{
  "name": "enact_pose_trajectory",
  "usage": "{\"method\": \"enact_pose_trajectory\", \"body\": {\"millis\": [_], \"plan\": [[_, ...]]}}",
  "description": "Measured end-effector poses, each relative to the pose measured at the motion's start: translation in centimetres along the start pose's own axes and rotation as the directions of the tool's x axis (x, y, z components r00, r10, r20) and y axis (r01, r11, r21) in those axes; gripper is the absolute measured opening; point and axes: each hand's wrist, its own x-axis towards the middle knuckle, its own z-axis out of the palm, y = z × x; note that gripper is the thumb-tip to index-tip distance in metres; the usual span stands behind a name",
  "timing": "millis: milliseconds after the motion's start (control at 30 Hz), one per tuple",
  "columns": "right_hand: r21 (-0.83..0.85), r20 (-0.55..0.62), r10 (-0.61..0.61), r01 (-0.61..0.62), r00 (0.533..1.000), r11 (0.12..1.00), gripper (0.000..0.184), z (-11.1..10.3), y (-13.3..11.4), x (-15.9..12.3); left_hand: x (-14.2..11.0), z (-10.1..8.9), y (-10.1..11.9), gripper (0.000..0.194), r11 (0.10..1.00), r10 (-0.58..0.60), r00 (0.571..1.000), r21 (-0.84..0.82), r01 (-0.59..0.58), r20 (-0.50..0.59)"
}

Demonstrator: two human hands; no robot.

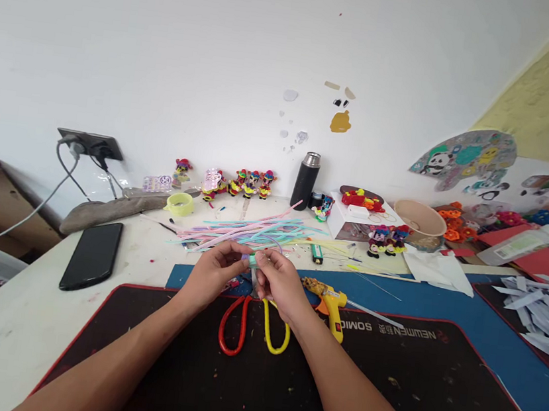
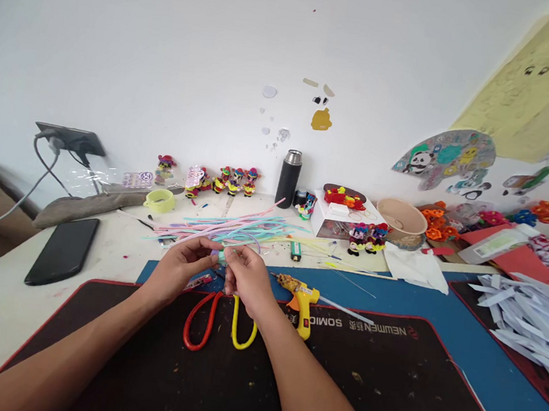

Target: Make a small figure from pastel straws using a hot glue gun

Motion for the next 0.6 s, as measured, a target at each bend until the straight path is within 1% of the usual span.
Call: {"method": "enact_pose_trajectory", "body": {"millis": [333, 600], "plan": [[0.019, 0.013, -0.006, 0.006, 1.0, 1.0, 0.049, 0.04, -0.04, -0.09, -0.07, 0.07, 0.03, 0.037, 1.0, -0.002, 1.0, -0.011, 0.002, 0.006], [0.039, 0.014, -0.014, 0.013, 1.0, 0.999, 0.05, 0.09, 0.15, 0.05, -0.14, -0.03, -0.26, 0.029, 0.994, 0.081, 0.996, 0.069, -0.083, 0.024]]}}
